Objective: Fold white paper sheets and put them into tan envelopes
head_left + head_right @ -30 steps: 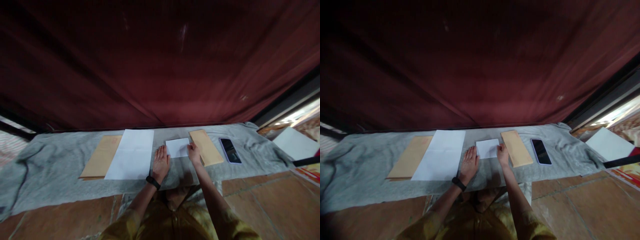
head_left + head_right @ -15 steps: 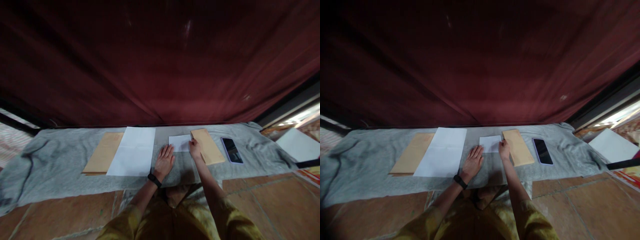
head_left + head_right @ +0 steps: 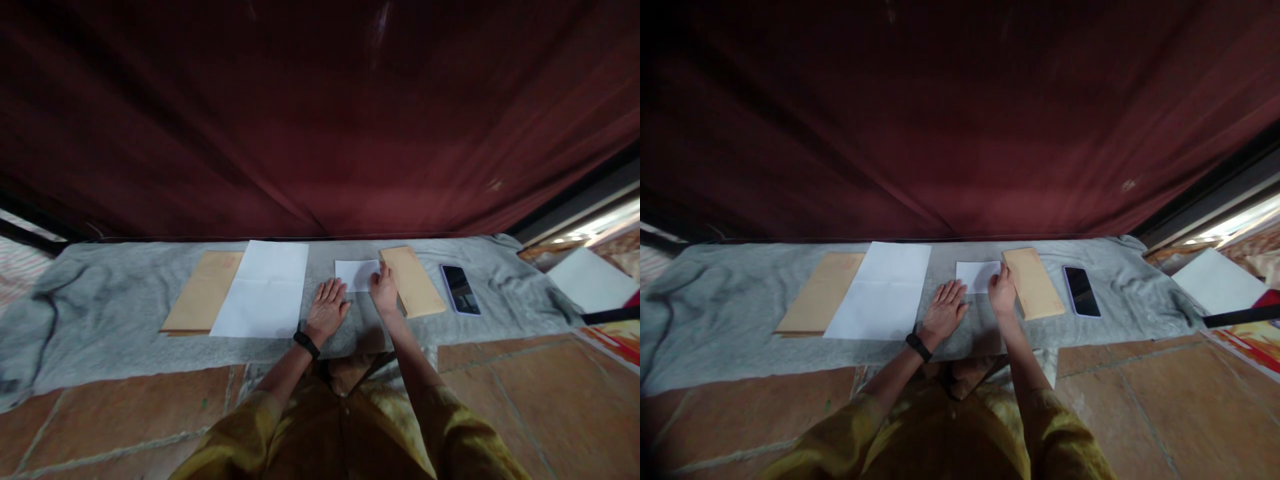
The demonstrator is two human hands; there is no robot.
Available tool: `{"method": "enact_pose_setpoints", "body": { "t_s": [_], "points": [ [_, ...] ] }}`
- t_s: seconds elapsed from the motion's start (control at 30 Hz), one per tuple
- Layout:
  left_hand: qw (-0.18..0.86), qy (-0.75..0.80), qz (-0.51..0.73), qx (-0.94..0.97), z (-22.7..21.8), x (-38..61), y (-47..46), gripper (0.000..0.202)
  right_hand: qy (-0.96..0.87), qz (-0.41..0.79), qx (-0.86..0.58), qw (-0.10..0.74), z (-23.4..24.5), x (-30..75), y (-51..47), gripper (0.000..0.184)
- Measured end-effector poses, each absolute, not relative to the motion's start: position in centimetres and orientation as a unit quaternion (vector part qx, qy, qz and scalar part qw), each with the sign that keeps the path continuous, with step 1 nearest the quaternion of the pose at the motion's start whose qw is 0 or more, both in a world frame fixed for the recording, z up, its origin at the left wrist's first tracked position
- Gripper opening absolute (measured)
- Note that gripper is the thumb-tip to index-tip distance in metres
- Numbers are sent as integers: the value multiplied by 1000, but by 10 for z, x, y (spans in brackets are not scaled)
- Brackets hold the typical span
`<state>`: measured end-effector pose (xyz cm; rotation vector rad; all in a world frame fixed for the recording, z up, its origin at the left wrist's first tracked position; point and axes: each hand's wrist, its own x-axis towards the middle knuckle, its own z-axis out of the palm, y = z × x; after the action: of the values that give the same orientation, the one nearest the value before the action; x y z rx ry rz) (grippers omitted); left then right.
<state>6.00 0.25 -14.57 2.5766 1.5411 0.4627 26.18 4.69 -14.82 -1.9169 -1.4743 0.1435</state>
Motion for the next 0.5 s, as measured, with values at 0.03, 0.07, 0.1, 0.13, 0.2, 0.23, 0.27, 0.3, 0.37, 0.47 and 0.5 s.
{"method": "enact_pose_setpoints", "body": {
  "t_s": [0.03,0.07,0.1,0.13,0.2,0.23,0.27,0.3,0.37,0.47,0.5],
  "points": [
    [51,505,151,848,-145,60,2,52,-587,32,-734,340,-148,259,43,50],
    [50,504,151,849,-145,60,2,51,-604,12,-726,328,-148,257,40,51],
    [49,502,152,850,-145,60,2,51,-622,-3,-716,315,-148,254,37,51],
    [48,500,153,851,-145,60,2,50,-640,-9,-705,305,-148,251,35,50],
    [44,499,155,852,-144,60,3,50,-669,12,-684,290,-151,245,31,48],
    [42,499,155,852,-144,60,3,50,-683,29,-674,282,-153,241,30,47],
    [40,500,152,852,-144,60,3,50,-695,43,-664,273,-155,238,29,47],
    [38,501,149,852,-143,60,3,50,-704,53,-658,263,-157,235,28,46],
    [34,502,140,853,-143,60,3,50,-716,58,-653,241,-161,230,26,45],
    [29,502,130,854,-142,60,3,51,-720,48,-657,217,-165,227,24,47],
    [28,503,128,854,-142,60,3,51,-720,45,-659,212,-165,227,23,47]
  ]
}}
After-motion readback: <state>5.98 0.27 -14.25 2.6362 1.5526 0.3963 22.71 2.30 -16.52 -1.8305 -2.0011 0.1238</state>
